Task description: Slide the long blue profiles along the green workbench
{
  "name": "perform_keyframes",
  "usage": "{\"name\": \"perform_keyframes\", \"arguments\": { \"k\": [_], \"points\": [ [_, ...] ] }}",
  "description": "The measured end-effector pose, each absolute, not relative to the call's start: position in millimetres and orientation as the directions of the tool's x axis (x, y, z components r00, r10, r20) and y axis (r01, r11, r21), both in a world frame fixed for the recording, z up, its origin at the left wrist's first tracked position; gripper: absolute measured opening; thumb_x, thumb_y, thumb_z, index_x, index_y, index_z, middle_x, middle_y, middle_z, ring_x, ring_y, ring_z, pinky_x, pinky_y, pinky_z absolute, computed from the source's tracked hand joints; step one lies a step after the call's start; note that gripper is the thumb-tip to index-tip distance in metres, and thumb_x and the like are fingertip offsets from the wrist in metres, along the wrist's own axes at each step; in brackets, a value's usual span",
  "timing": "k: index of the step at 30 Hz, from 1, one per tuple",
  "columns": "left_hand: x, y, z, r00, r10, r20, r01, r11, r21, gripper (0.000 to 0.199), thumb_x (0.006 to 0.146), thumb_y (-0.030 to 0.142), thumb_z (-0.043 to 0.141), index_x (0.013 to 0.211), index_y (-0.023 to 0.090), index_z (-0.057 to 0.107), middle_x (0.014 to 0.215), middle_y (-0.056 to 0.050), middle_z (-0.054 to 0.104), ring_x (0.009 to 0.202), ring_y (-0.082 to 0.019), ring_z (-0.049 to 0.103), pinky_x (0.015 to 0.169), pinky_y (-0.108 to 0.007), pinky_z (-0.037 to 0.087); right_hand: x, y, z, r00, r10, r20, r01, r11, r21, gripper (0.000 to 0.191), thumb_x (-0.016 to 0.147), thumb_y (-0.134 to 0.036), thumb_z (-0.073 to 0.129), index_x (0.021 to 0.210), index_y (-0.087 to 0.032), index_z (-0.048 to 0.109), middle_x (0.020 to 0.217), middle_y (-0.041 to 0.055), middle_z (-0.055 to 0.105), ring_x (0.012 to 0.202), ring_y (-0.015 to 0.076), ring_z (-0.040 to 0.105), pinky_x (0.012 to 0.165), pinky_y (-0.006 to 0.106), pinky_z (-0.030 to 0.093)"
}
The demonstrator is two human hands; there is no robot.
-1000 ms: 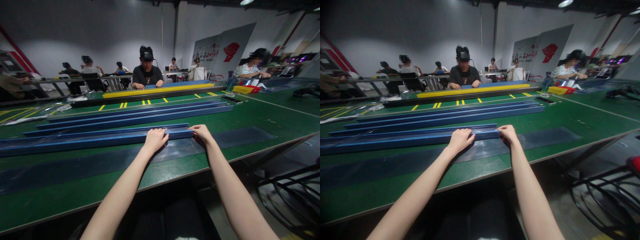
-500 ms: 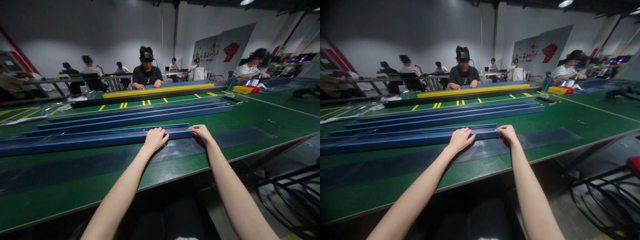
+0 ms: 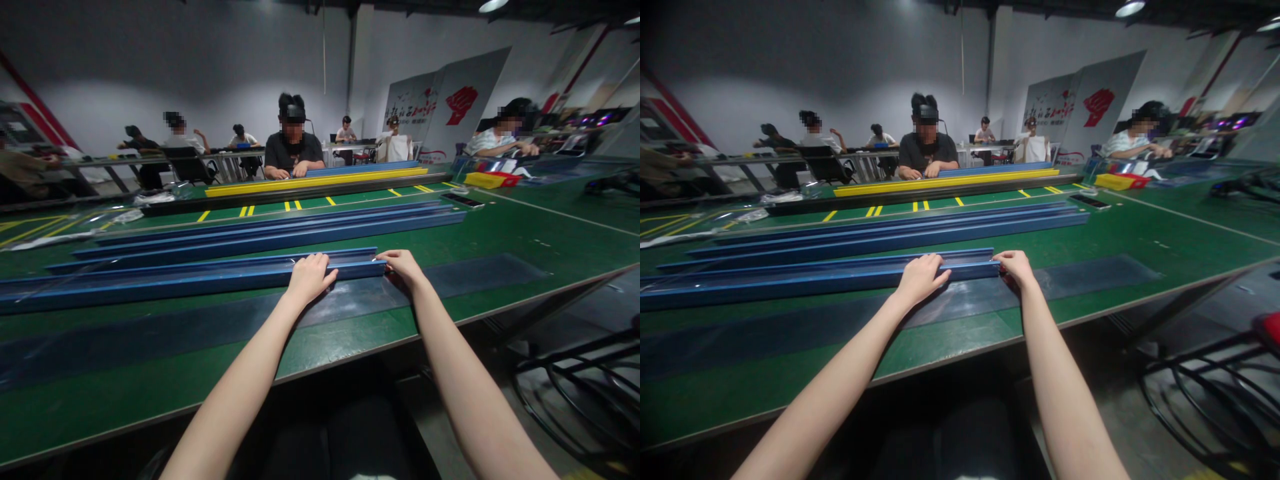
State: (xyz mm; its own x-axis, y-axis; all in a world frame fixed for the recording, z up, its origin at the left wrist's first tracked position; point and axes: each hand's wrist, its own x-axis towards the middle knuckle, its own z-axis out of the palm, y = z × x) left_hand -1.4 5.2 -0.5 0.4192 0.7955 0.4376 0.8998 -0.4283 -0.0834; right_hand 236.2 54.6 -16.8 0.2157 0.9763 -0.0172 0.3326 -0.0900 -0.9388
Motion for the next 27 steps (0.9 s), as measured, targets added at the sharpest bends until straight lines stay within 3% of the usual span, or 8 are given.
{"name": "perform_keyframes", "arguments": {
  "k": [10,17,27],
  "points": [
    [-4.6,4.7,0.7,0.41,0.786,0.463,0.89,-0.456,-0.015,0.024,0.086,0.041,0.046,0.085,0.018,0.051,0.087,-0.004,0.062,0.084,-0.017,0.057,0.068,-0.026,0.037,237.2,57.4,-19.6,0.24,0.971,-0.011,0.325,-0.091,-0.941,0.016,0.06,-0.023,0.066,0.07,-0.01,0.069,0.043,-0.0013,0.052,0.041,0.0063,0.045,0.043,0.018,0.037],
    [-4.9,5.2,0.3,0.406,0.786,0.466,0.892,-0.452,-0.014,0.025,0.086,0.042,0.046,0.083,0.018,0.052,0.086,-0.003,0.062,0.083,-0.018,0.057,0.069,-0.027,0.038,232.8,55.6,-14.6,0.296,0.954,-0.043,0.134,-0.086,-0.987,0.007,0.062,-0.012,0.059,0.061,-0.011,0.066,0.05,0.0017,0.06,0.04,0.0043,0.044,0.041,0.016,0.038],
    [-3.6,4.1,1.0,0.385,0.806,0.45,0.905,-0.425,-0.013,0.027,0.087,0.043,0.044,0.083,0.018,0.053,0.087,-0.004,0.062,0.083,-0.018,0.057,0.068,-0.027,0.038,224.8,47.0,0.1,0.318,0.945,-0.079,0.031,-0.093,-0.995,0.025,0.077,-0.01,0.048,0.054,-0.012,0.057,0.05,0.0046,0.061,0.044,0.0072,0.054,0.04,0.015,0.04]
  ]
}}
